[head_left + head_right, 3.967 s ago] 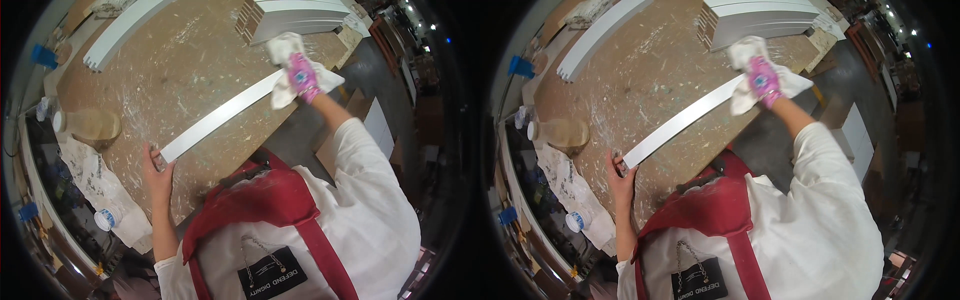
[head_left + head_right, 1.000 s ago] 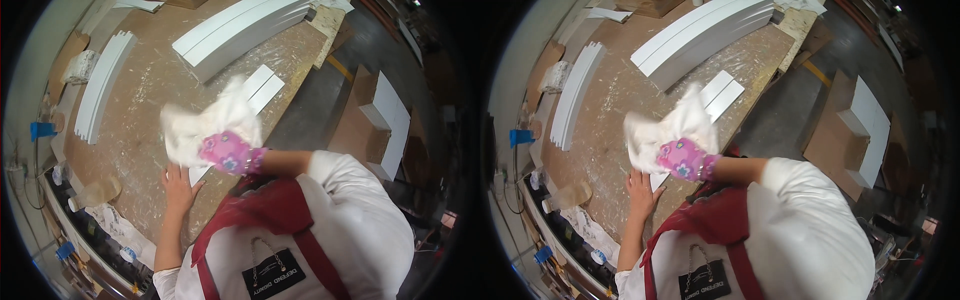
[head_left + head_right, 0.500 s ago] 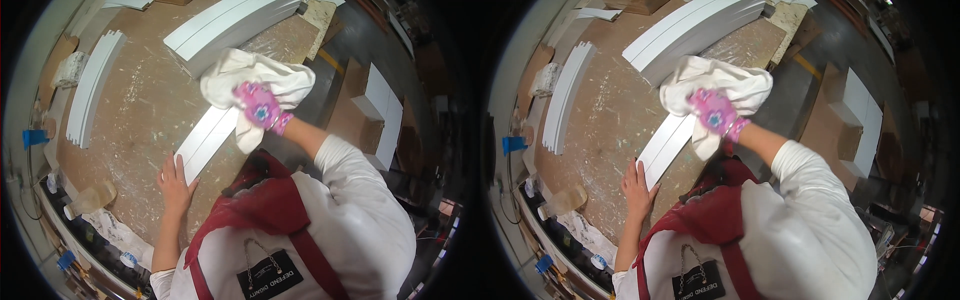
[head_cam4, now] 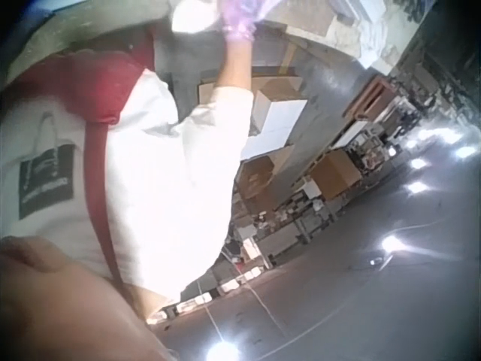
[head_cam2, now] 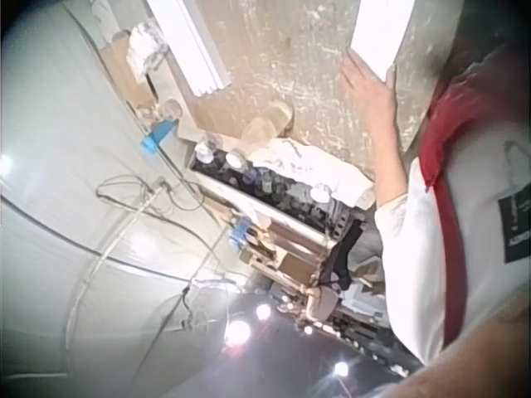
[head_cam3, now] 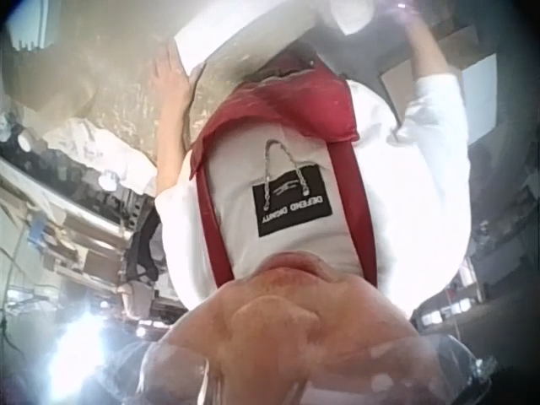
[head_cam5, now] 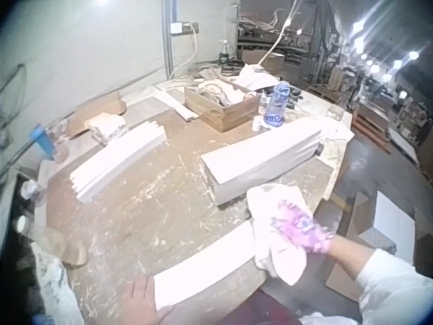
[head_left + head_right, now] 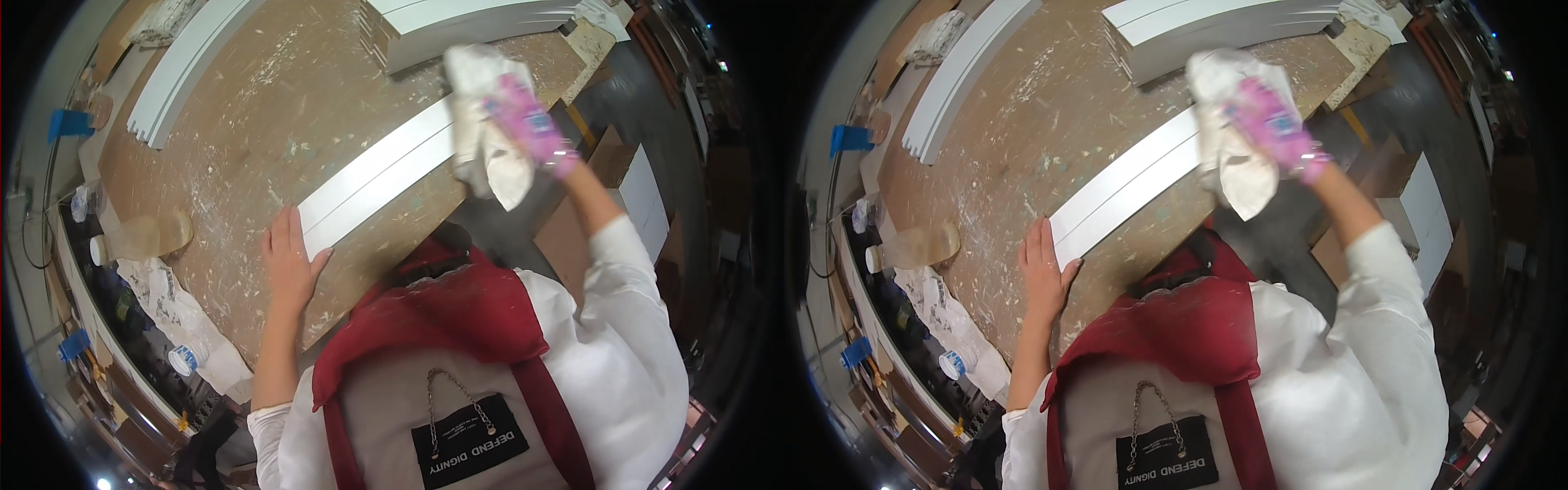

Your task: The person cleans white slats one at a time using a white cloth and liquid from a bottle.

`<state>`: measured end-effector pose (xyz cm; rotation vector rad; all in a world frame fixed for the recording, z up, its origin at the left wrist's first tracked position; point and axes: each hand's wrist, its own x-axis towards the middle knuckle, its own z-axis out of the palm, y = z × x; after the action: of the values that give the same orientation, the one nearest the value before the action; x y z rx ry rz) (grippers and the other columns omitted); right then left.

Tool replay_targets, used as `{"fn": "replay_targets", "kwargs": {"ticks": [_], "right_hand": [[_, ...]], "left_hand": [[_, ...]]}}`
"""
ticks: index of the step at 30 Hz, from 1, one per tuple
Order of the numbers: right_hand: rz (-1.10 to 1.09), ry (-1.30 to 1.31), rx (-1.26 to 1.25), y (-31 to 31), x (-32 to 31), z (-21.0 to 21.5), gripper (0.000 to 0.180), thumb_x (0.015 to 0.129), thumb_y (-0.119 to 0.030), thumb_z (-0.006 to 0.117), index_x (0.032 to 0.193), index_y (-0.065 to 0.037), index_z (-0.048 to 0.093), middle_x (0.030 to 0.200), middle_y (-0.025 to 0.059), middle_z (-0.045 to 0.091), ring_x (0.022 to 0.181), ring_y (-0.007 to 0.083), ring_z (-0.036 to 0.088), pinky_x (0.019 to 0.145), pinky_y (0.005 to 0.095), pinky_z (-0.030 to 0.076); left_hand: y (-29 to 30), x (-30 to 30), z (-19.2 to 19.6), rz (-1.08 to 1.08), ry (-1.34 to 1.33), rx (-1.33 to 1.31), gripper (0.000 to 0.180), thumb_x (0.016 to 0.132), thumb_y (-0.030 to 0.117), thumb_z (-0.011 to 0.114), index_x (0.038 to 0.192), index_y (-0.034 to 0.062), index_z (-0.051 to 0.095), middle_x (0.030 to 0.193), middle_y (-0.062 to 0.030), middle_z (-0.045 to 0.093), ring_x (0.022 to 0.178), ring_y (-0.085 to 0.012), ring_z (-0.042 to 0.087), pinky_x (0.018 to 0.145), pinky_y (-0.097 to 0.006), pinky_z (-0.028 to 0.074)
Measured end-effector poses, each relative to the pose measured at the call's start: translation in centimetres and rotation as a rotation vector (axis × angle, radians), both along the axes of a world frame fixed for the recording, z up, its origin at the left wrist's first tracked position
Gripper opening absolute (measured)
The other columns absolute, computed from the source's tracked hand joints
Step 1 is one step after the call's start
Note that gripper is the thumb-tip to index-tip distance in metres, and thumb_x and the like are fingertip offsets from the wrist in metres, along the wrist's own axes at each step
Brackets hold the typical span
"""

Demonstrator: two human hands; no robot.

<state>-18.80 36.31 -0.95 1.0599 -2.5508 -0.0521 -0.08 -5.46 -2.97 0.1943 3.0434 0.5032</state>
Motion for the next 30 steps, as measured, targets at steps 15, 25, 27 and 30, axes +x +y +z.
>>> {"fn": "replay_targets", "kwargs": {"ticks": [15,25,27,30], "right_hand": [[-0.451,-0.231,-0.327,-2.3,-2.3,-4.4,0.029,0.085,-0.029,0.052,0.092,-0.003,0.061,0.085,0.0142,0.062,0.082,0.0271,0.061,0.075,0.0365,0.051],[-0.083,-0.401,-0.118,-15.0,1.8,-1.3,0.034,0.087,-0.025,0.051,0.113,-0.004,0.055,0.115,0.0152,0.056,0.106,0.0277,0.056,0.093,0.0385,0.046],[-0.137,-0.023,-0.223,-7.0,-0.2,-4.6,0.028,0.084,-0.021,0.052,0.107,-0.006,0.058,0.108,0.0130,0.059,0.101,0.0249,0.057,0.087,0.0364,0.047],[-0.337,-0.496,-0.570,4.9,-2.1,-0.4,0.028,0.087,-0.014,0.052,0.113,-0.007,0.061,0.111,0.0131,0.058,0.105,0.0288,0.054,0.093,0.0379,0.043]], "left_hand": [[0.7,0.1,-0.4,0.003,-0.008,0.037,0.081,0.077,0.027,0.067,0.142,-0.0011,0.027,0.144,-0.0212,0.031,0.134,-0.0368,0.029,0.110,-0.051,0.017],[-0.8,0.8,-0.1,0.154,0.030,-0.230,0.084,0.076,0.043,0.066,0.141,0.0027,0.032,0.144,-0.0157,0.033,0.134,-0.0426,0.023,0.108,-0.056,0.017],[-0.3,0.5,1.2,0.172,-0.039,-0.286,0.083,0.078,0.047,0.064,0.141,0.0039,0.033,0.146,-0.0131,0.032,0.135,-0.0413,0.023,0.108,-0.057,0.016],[-0.1,0.4,1.8,0.181,-0.079,-0.331,0.079,0.082,0.049,0.059,0.145,0.0096,0.030,0.149,-0.0101,0.030,0.138,-0.0374,0.021,0.109,-0.056,0.015]]}}
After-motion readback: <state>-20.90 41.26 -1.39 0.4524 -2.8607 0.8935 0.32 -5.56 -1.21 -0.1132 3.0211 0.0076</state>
